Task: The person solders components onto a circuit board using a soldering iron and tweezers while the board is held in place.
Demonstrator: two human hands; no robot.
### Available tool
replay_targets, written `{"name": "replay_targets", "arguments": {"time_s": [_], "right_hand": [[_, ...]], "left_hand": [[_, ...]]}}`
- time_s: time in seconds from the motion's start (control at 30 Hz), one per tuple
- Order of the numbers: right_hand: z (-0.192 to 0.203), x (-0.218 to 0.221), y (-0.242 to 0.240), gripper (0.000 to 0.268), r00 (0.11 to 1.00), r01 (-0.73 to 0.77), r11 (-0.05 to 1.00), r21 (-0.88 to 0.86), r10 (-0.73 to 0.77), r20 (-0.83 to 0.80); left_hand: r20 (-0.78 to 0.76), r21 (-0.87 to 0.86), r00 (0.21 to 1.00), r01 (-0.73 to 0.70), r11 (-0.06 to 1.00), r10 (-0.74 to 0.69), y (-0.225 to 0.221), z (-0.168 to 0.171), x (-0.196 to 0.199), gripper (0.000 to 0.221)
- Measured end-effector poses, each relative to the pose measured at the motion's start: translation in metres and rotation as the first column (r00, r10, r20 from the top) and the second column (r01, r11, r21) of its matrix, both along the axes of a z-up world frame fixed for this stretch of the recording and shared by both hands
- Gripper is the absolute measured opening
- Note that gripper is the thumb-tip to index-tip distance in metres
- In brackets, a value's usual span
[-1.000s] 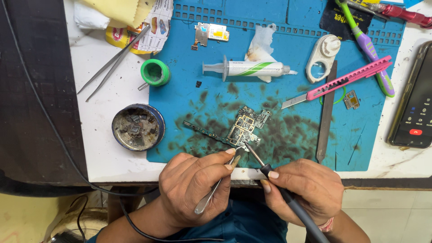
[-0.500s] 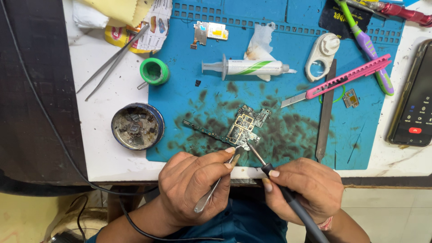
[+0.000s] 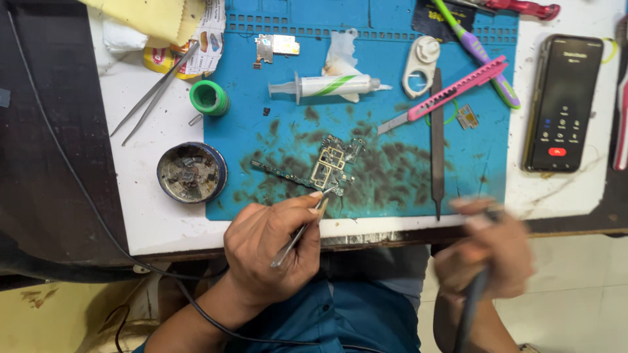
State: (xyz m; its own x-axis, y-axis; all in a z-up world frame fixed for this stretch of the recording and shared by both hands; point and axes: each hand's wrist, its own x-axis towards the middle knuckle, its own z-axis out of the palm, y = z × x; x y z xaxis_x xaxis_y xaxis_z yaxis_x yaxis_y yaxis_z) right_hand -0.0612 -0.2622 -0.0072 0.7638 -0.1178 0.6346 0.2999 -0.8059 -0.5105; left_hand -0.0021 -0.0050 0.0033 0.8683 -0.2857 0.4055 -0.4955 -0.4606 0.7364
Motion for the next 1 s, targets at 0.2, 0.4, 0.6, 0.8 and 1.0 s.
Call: {"name": "replay_targets", "arguments": {"time_s": [0.2,0.4,0.6,0.8,1.0], "right_hand": [[0.007,0.013,-0.036,0.047,0.933,0.35,0.933,0.087,-0.356,0.056],[0.005,0.011,-0.049,0.063,0.89,0.413,0.889,-0.199,-0.44,-0.12],[-0.013,0.008,-0.056,0.066,0.907,0.398,0.892,-0.213,-0.418,-0.055],[-0.021,0.001,-0.058,0.057,0.94,0.341,0.937,0.078,-0.338,-0.042],[-0.022,-0.012,-0.039,0.033,0.963,0.258,0.959,0.115,-0.265,0.053]], "left_hand": [[0.01,-0.008,1.0,-0.022,1.0,0.022,-0.002,0.0,-0.003,0.023],[0.027,0.0,0.999,-0.039,0.999,0.039,-0.004,-0.001,-0.003,0.024],[0.031,-0.007,0.999,-0.035,0.999,0.035,-0.003,-0.001,-0.003,0.024],[0.038,-0.011,0.998,-0.04,0.999,0.04,-0.003,0.001,-0.003,0.024],[-0.01,-0.115,1.0,-0.018,0.993,0.017,0.0,0.0,-0.004,0.026]]}}
